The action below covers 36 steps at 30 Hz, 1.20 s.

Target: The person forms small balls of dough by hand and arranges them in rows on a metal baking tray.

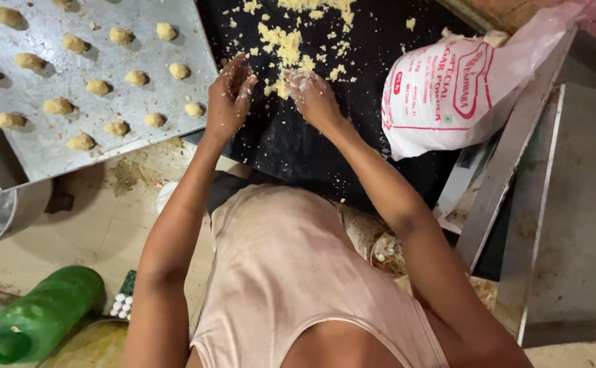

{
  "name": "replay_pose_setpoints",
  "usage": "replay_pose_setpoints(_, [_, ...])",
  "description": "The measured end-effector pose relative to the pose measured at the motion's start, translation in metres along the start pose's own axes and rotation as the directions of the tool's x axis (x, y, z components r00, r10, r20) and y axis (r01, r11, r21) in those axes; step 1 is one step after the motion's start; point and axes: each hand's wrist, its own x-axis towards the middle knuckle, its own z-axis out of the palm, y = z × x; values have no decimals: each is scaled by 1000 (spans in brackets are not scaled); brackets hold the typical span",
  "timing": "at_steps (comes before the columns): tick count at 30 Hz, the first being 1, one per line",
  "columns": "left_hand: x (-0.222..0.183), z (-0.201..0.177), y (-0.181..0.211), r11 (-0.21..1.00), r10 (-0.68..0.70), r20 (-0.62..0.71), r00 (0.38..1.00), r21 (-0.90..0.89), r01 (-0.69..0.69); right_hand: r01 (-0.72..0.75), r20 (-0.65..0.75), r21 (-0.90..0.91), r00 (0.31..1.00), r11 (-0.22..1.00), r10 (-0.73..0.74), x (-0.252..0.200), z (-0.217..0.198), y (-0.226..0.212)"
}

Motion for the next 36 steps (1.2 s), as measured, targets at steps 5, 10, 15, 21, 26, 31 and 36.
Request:
replay_pose_setpoints(5, [8, -4, 0, 1000, 22, 3, 1000, 6, -22, 288, -226, -234, 913, 929, -340, -4, 38, 2])
replay_pose_setpoints(10, [10, -8, -1, 999, 41, 64, 997, -6, -41, 68, -206, -12, 976, 998, -69, -17, 46, -3])
replay_pose_setpoints(15, [11, -12, 1, 999, 32, 107, 994, -13, -31, 177, -218, -158, 953, 972, -209, -32, 31, -1])
replay_pose_setpoints(21, [8, 2, -6, 998, -3, 105, 994, -66, 10, 186, -73, -348, 972, 919, -224, -26, 47, -9])
replay_pose_setpoints(26, [1, 14, -32, 986, -76, 90, 993, -143, 89, 239, -158, 179, 964, 954, -212, -35, 33, -4])
replay_pose_setpoints(31, [-9, 49, -69, 899, -232, -23, 973, -386, 205, 181, -138, 179, 978, 967, -157, -42, 31, 19])
replay_pose_setpoints(36, [-24, 67, -80, 890, -278, -20, 960, -383, 249, 192, 3, -192, 981, 963, -195, -13, 54, 27])
